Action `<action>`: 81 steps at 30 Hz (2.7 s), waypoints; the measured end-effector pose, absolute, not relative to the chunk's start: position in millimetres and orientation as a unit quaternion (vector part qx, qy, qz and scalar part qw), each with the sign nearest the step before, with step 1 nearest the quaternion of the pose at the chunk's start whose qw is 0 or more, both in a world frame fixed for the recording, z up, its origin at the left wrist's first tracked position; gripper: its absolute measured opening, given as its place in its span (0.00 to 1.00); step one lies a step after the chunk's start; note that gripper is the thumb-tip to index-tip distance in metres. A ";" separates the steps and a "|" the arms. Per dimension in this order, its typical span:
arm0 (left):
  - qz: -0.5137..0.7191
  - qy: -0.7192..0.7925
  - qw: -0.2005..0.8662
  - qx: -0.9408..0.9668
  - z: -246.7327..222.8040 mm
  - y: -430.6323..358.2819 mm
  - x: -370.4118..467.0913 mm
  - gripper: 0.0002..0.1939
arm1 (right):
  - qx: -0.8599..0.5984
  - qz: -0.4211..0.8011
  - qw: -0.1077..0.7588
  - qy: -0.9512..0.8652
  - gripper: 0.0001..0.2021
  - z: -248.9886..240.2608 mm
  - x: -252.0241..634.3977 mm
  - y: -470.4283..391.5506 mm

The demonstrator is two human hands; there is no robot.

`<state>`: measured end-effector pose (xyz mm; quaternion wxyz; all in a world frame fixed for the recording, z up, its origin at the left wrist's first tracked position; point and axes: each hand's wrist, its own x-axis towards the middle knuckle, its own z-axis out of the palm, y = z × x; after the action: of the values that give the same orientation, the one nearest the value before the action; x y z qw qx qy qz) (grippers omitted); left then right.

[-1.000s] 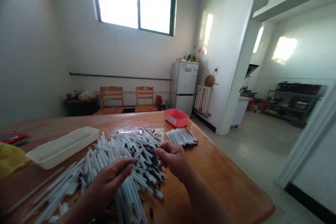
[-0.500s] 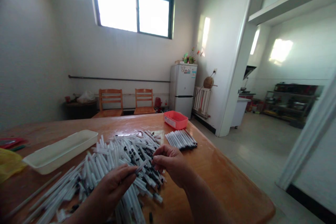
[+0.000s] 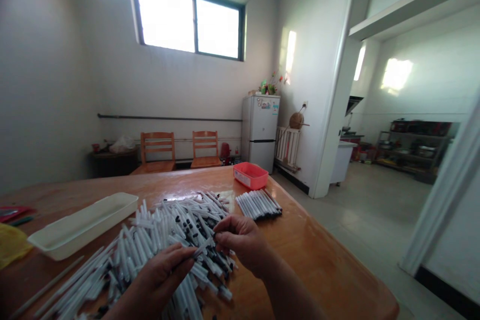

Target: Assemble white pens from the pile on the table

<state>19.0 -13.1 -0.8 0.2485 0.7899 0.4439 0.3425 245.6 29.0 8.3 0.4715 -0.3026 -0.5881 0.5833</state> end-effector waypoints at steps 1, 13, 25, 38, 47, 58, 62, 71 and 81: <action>0.345 0.444 0.249 0.789 -0.5 -13.5 19.1 0.14 | -0.304 0.584 0.472 -0.587 0.09 8.5 245.3 28.6; 0.330 0.445 0.264 0.789 -0.6 -13.8 19.3 0.15 | -0.308 0.570 0.467 -0.602 0.10 12.1 243.0 26.1; 0.341 0.444 0.266 0.784 -0.3 -16.4 19.4 0.15 | -0.300 0.581 0.449 -0.609 0.12 8.0 243.6 27.0; 0.316 0.440 0.210 0.814 3.2 -17.2 20.2 0.15 | -0.365 0.497 0.386 -0.686 0.19 6.0 247.6 26.1; 0.330 0.440 0.188 0.813 0.9 -19.4 22.3 0.13 | -0.353 0.445 0.377 -0.732 0.28 1.2 239.2 28.9; 0.328 0.450 0.168 0.814 3.3 -20.6 20.5 0.13 | -0.359 0.427 0.393 -0.730 0.22 -0.6 240.1 26.8; 0.329 0.446 0.165 0.816 4.4 -21.7 20.9 0.13 | -0.358 0.417 0.390 -0.738 0.26 -4.4 237.8 30.3; 0.338 0.453 0.159 0.810 2.1 -22.6 19.3 0.12 | -0.359 0.433 0.389 -0.729 0.20 1.1 240.7 24.4; 0.345 0.455 0.158 0.805 3.0 -20.9 20.1 0.13 | -0.353 0.435 0.397 -0.727 0.22 1.4 239.1 25.3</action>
<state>20.1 -20.9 3.0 0.1584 0.8052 0.4552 0.3454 239.1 25.3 1.4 0.3968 -0.3527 -0.7275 0.4347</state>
